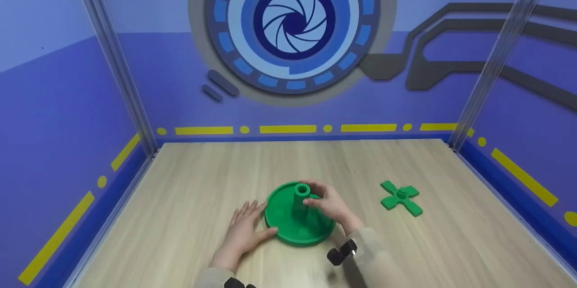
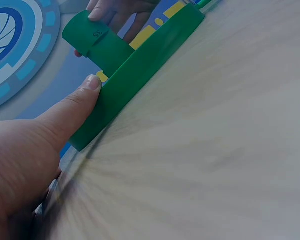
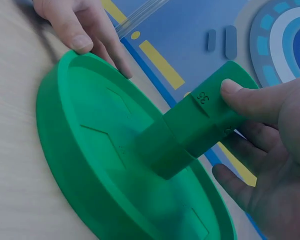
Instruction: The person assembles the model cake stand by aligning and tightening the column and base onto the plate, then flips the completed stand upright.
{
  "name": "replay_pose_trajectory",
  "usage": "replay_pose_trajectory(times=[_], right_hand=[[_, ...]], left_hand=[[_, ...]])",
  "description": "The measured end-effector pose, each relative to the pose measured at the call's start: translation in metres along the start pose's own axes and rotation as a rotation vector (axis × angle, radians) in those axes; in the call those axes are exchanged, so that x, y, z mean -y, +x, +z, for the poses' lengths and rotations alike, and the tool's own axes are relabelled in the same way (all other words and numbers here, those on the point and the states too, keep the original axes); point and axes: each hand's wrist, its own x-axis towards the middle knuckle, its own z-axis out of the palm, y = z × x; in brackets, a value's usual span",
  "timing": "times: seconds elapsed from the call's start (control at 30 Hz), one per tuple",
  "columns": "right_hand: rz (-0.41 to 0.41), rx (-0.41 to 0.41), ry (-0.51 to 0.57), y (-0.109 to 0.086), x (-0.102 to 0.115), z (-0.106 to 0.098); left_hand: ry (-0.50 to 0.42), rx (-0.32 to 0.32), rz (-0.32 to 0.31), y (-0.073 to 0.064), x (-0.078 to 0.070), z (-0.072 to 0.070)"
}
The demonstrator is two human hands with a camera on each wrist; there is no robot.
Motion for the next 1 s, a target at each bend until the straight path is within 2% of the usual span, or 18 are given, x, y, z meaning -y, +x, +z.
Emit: replay_pose_trajectory(times=[0.43, 1.0], right_hand=[[0.039, -0.112, 0.005, -0.001, -0.003, 0.008], [-0.016, -0.234, -0.018, -0.002, -0.005, 0.018]], left_hand=[[-0.003, 0.002, -0.017, 0.000, 0.001, 0.003], [0.012, 0.012, -0.015, 0.000, 0.001, 0.002]])
